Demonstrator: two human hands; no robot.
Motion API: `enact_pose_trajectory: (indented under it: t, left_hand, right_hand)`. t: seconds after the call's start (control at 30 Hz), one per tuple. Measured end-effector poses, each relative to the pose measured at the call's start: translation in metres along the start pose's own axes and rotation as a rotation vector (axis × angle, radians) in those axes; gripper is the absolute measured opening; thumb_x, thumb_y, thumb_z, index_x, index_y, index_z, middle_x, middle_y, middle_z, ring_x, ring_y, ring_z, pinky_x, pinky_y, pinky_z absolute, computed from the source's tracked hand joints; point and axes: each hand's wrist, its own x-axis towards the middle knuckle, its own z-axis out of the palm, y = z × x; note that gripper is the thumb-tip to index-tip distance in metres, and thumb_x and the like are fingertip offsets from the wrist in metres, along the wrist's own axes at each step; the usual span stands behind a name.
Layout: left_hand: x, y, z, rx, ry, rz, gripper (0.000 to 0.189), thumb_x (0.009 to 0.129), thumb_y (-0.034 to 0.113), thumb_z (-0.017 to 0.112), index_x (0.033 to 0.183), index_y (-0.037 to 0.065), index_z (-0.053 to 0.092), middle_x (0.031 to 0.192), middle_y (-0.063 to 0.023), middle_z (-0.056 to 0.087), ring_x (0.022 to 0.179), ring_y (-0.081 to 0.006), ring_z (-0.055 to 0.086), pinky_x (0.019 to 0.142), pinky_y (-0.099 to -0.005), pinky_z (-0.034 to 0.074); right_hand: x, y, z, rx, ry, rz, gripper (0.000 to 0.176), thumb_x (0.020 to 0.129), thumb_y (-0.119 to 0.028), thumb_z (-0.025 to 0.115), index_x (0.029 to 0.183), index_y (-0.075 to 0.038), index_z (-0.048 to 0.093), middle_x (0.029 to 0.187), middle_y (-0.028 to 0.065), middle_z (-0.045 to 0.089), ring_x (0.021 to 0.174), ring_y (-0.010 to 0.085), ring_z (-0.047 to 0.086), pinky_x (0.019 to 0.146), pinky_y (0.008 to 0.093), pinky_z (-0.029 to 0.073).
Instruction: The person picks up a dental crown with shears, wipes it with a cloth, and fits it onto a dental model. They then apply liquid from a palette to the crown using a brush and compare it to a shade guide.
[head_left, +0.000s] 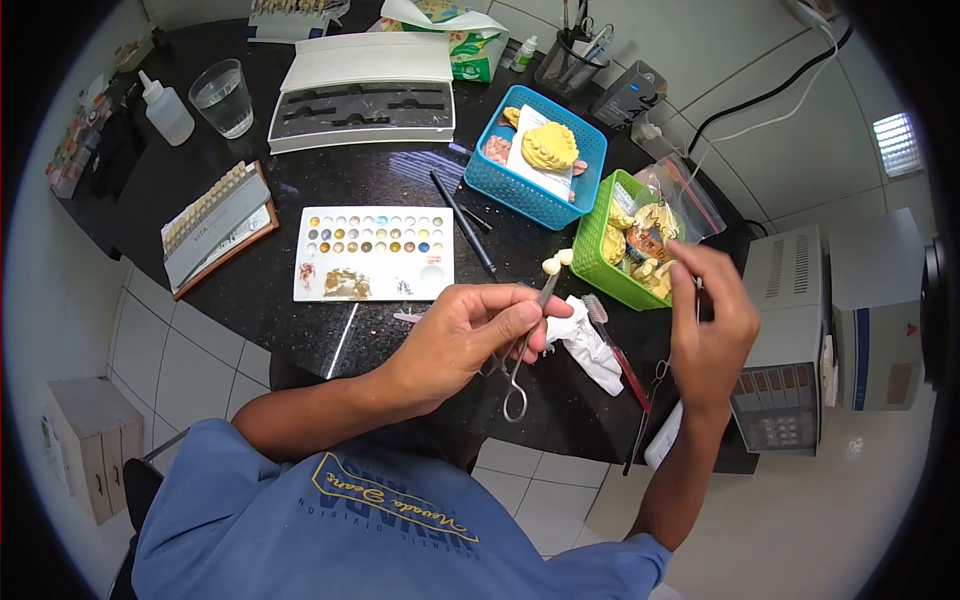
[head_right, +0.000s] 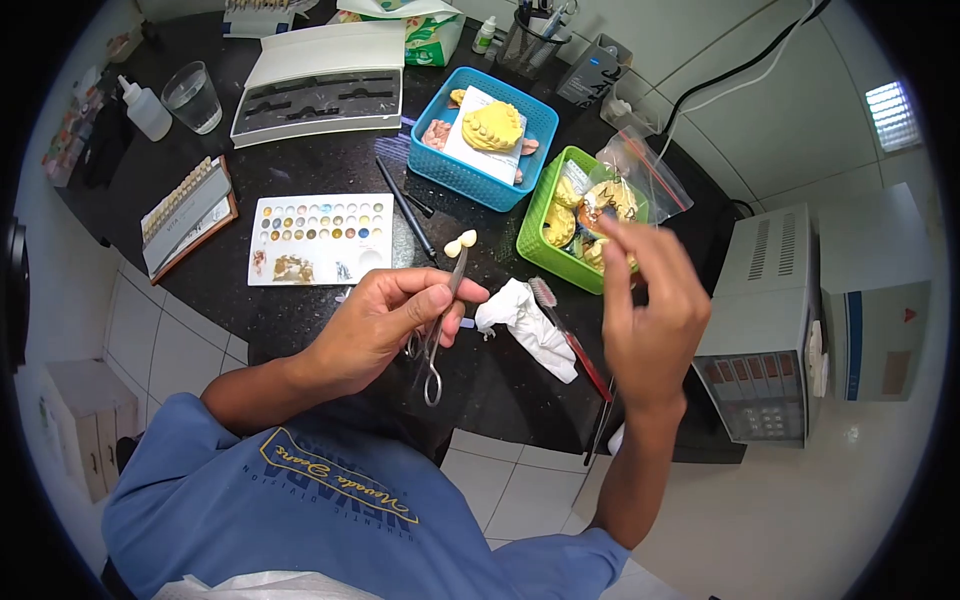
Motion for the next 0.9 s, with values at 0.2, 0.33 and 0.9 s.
enact_pose_trajectory:
  t: [0.2,0.33,0.9]
  left_hand:
    - [-0.010,0.006,0.003,0.137,0.026,0.077,0.031,0.095,0.023,0.048,0.110,-0.002,0.059,0.076,0.0001,0.057,0.071,-0.0053,0.052,0.068,-0.0197,0.042]
    - [-0.012,0.005,-0.001,0.119,0.008,0.098,0.030,0.094,0.023,0.049,0.110,-0.001,0.060,0.076,-0.0006,0.058,0.071,-0.0060,0.053,0.067,-0.0198,0.042]
    - [-0.017,0.010,-0.008,0.059,-0.014,0.127,0.028,0.093,0.018,0.051,0.110,-0.003,0.060,0.074,-0.0005,0.059,0.070,-0.0055,0.052,0.066,-0.0195,0.043]
  right_hand:
    - [0.061,0.054,0.039,-0.078,-0.299,-0.210,0.012,0.080,-0.001,0.053,0.087,0.003,0.063,0.084,0.0160,0.062,0.077,0.0324,0.059,0.070,0.0383,0.046]
    - [0.064,0.069,0.053,-0.260,-0.485,-0.149,0.013,0.080,-0.006,0.055,0.081,0.003,0.063,0.081,0.0197,0.062,0.077,0.0356,0.060,0.071,0.0412,0.047]
    - [0.062,0.080,0.059,-0.433,-0.463,0.226,0.015,0.071,-0.013,0.066,0.082,-0.003,0.065,0.076,0.0182,0.064,0.075,0.0353,0.062,0.068,0.0415,0.048]
